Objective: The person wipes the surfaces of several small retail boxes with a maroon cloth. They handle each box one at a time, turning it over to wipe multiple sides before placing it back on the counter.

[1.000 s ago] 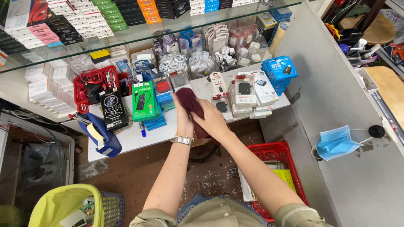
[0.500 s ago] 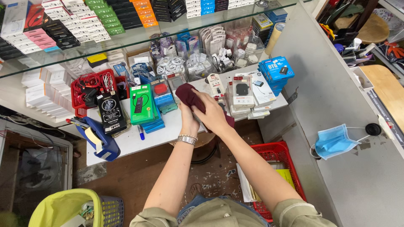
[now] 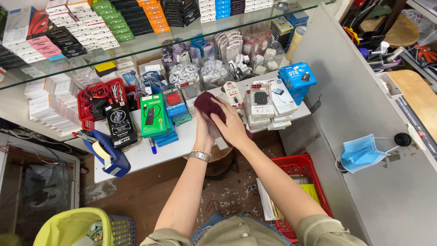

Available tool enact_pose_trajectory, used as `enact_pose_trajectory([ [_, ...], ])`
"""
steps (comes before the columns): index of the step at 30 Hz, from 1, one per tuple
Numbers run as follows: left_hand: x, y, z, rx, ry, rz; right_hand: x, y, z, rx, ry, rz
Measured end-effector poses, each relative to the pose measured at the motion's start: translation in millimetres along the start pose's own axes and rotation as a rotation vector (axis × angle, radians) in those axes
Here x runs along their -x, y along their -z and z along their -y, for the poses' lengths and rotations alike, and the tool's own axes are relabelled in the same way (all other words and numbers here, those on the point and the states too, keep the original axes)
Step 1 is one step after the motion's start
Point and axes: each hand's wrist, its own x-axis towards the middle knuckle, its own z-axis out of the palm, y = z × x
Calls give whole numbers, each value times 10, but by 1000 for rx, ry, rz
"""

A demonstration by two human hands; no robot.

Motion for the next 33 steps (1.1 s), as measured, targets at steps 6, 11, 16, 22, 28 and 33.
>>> enact_pose_trajectory([
  [6, 35, 133, -4, -62, 165, -93, -132, 71, -288, -175, -586, -52],
  [11, 133, 164, 40, -748, -78, -443, -146, 59, -526, -604, -944, -37],
  [16, 111, 134, 77, -947, -435, -234, -252, 33, -523, -544, -867, -7],
  [22, -234, 208, -121, -318, -417, -318, 160, 92, -307, -573, -643, 73],
  [28, -278, 461, -323, -131, -144, -300, 346, 406, -254, -983, -1020, 15],
  [33, -217, 317, 182, -1145, -151, -520, 152, 267, -204, -675, -776, 111],
])
